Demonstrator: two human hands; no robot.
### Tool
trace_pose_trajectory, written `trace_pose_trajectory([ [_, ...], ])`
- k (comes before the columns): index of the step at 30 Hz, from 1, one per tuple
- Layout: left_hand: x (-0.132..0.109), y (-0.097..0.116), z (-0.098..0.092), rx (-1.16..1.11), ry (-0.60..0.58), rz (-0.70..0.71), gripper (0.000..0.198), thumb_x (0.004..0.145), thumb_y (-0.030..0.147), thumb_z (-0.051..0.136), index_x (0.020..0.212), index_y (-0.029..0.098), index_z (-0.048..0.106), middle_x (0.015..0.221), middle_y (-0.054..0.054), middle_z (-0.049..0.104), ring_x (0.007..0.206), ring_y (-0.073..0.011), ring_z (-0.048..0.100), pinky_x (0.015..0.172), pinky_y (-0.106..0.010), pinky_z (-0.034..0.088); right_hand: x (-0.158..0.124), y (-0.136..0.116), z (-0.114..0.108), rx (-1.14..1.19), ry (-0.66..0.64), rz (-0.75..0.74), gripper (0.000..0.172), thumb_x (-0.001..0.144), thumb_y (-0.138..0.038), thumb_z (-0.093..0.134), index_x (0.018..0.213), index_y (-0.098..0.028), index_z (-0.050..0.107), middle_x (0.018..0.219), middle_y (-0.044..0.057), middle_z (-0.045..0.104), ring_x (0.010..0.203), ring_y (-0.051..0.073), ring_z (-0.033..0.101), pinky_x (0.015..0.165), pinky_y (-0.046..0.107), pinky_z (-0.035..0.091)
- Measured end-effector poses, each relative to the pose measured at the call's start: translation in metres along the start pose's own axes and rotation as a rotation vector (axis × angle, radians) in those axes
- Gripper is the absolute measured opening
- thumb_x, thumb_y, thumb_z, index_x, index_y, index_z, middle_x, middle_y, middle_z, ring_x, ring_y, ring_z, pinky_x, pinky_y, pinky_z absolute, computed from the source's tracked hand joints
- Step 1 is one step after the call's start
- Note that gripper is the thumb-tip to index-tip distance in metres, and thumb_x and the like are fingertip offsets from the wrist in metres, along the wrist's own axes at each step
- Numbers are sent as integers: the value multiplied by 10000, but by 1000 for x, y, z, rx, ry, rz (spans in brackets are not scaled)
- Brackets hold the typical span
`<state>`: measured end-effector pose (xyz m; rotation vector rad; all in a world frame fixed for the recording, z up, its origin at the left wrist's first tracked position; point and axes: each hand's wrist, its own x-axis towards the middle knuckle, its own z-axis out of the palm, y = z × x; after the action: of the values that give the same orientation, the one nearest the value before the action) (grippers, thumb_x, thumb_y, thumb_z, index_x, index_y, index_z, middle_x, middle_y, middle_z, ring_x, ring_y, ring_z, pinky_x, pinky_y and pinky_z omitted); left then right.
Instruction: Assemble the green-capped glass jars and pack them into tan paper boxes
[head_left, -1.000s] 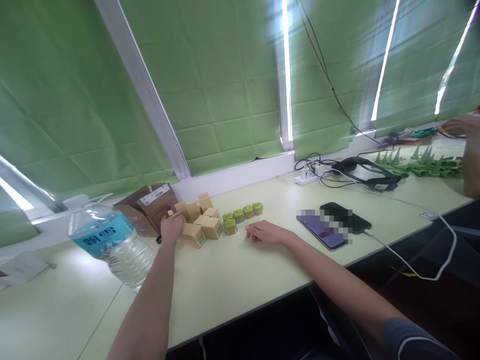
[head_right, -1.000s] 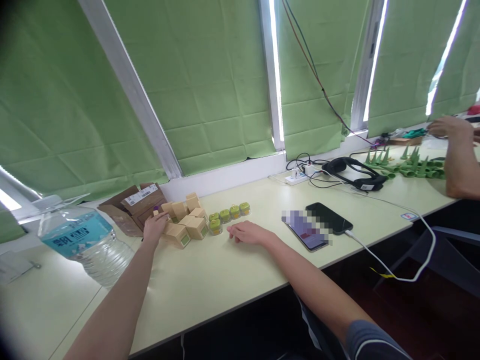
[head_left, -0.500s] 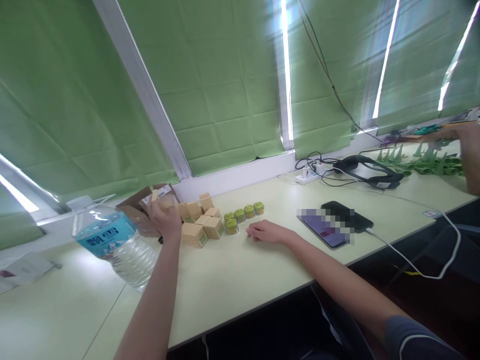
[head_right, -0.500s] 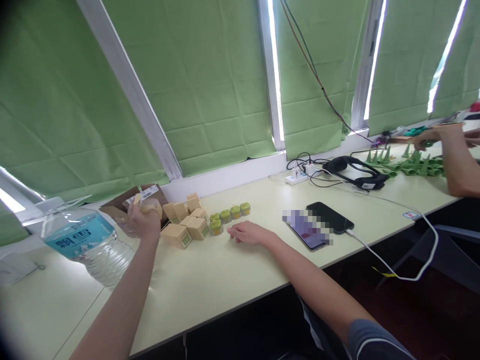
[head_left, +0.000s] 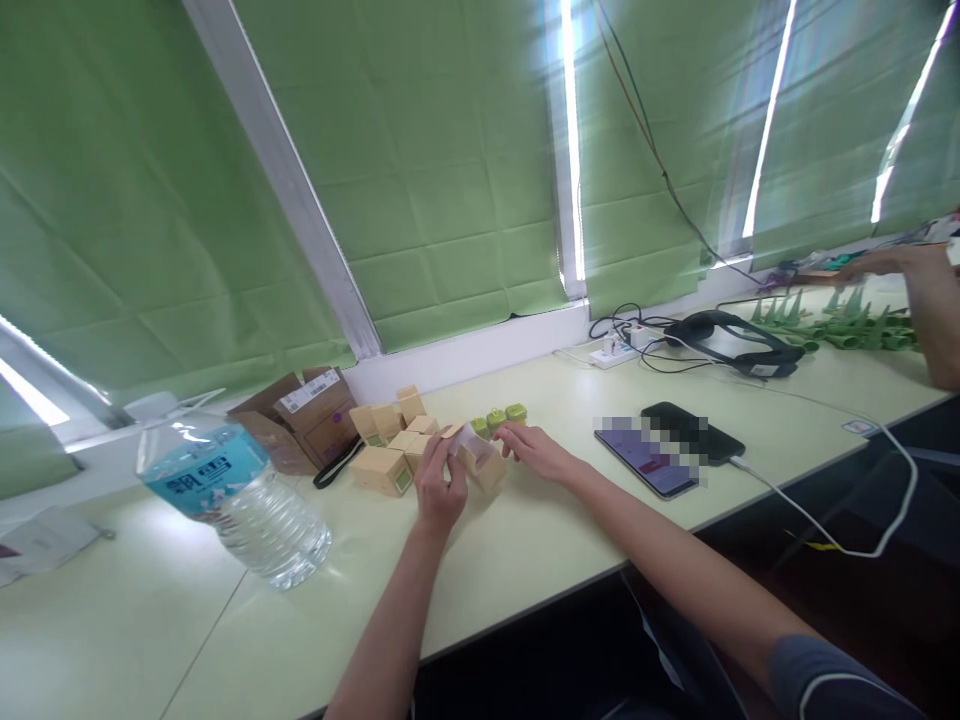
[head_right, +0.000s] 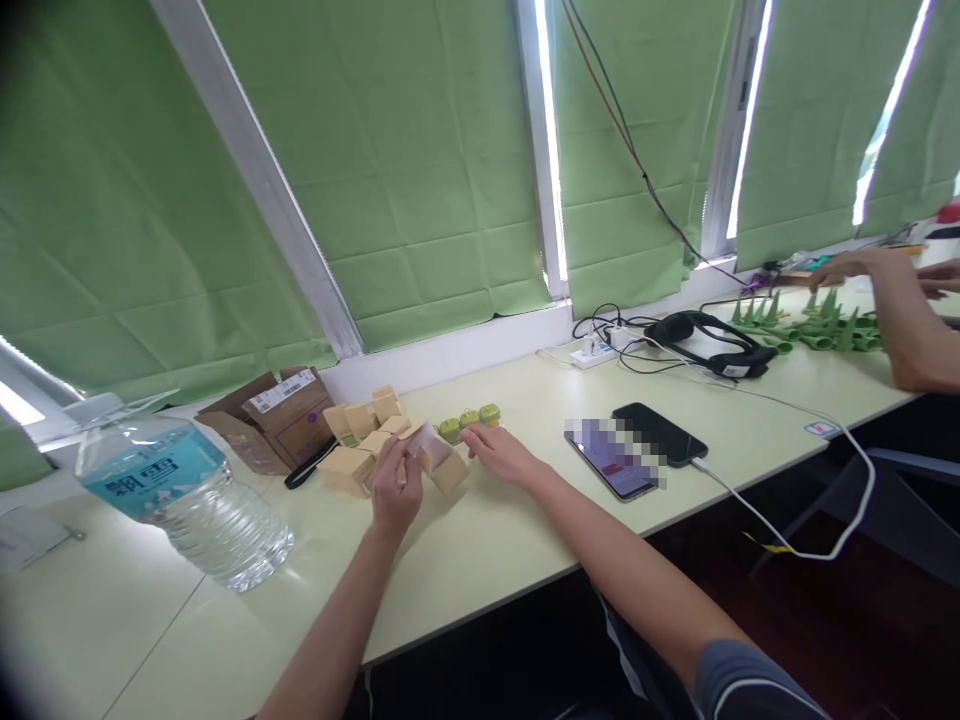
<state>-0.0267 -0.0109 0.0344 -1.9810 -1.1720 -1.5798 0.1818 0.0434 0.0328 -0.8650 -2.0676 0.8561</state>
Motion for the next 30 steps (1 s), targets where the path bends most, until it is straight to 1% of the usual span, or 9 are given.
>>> trace_pose_trajectory([
  [3, -12, -6, -1, 11, -83, 49, 367, 968, 157, 405, 1234, 170, 657, 1182, -140, 683, 1173, -230, 632, 1040, -379, 511, -2, -2, -1, 24, -38, -22, 509, 1014, -614, 350, 1136, -215, 643, 948, 44, 693, 825, 190, 609, 776, 322, 461],
  [7, -13, -6, -1, 16, -159, 23, 416, 973, 116, 364, 1312, 167, 599, 1240, -146, 652, 1240, -227, 587, 1074, -389, 484, -3, -5, 0, 82, -90, -91, 480, 971, -612, 481, 1197, -217, 634, 1134, 68, 685, 949, 209, 608, 840, 339, 477],
  [10, -12, -2, 2, 25, -186, -18, 430, 976, 115, 356, 1351, 165, 562, 1241, -153, 631, 1240, -235, 571, 1067, -411, 482, -3, -5, 2, 86, -82, -136, 479, 948, -586, 543, 1227, -205, 623, 1197, 86, 665, 974, 214, 607, 861, 346, 484],
  [14, -12, 0, 2, -23, -229, -28, 421, 991, 135, 356, 1359, 200, 551, 1212, -140, 615, 1182, -228, 583, 1019, -410, 504, -1, -1, 6, 9, -32, -123, 480, 932, -582, 568, 1218, -199, 616, 1141, 89, 672, 932, 215, 611, 822, 347, 492],
  [20, -17, -5, 2, -156, -224, -70, 372, 1007, 233, 430, 1373, 237, 499, 1255, -144, 588, 1050, -197, 627, 809, -315, 571, 0, 3, 5, 12, -3, -104, 424, 1009, -527, 437, 1229, -201, 595, 1120, 93, 683, 970, 225, 622, 844, 356, 485],
  [22, -19, -7, 4, -224, -219, -123, 348, 1013, 269, 437, 1353, 234, 502, 1251, -138, 589, 955, -172, 656, 774, -304, 581, 0, 5, 5, 16, 8, -83, 397, 1027, -491, 401, 1254, -213, 570, 1098, 79, 684, 945, 213, 624, 855, 356, 475],
  [25, -19, -8, 4, -326, -248, -251, 320, 1022, 332, 435, 1315, 226, 510, 1144, -100, 616, 734, -112, 659, 693, -278, 587, 0, 9, 7, -2, 5, -43, 343, 1017, -414, 420, 1299, -238, 505, 1001, 44, 680, 885, 205, 620, 813, 349, 461],
  [27, -18, -7, 4, -359, -273, -315, 331, 1026, 354, 427, 1323, 224, 494, 1052, -66, 627, 638, -86, 638, 659, -269, 583, 1, 12, 9, -12, 5, -36, 288, 992, -342, 443, 1257, -243, 497, 953, 26, 669, 871, 204, 615, 791, 342, 449],
  [30, -16, -8, 2, -315, -284, -326, 323, 1023, 348, 427, 1303, 214, 515, 980, -50, 639, 642, -94, 641, 673, -274, 575, 3, 13, 10, -5, 76, -23, 174, 962, -307, 445, 1108, -238, 512, 953, 22, 648, 874, 200, 601, 781, 336, 439],
])
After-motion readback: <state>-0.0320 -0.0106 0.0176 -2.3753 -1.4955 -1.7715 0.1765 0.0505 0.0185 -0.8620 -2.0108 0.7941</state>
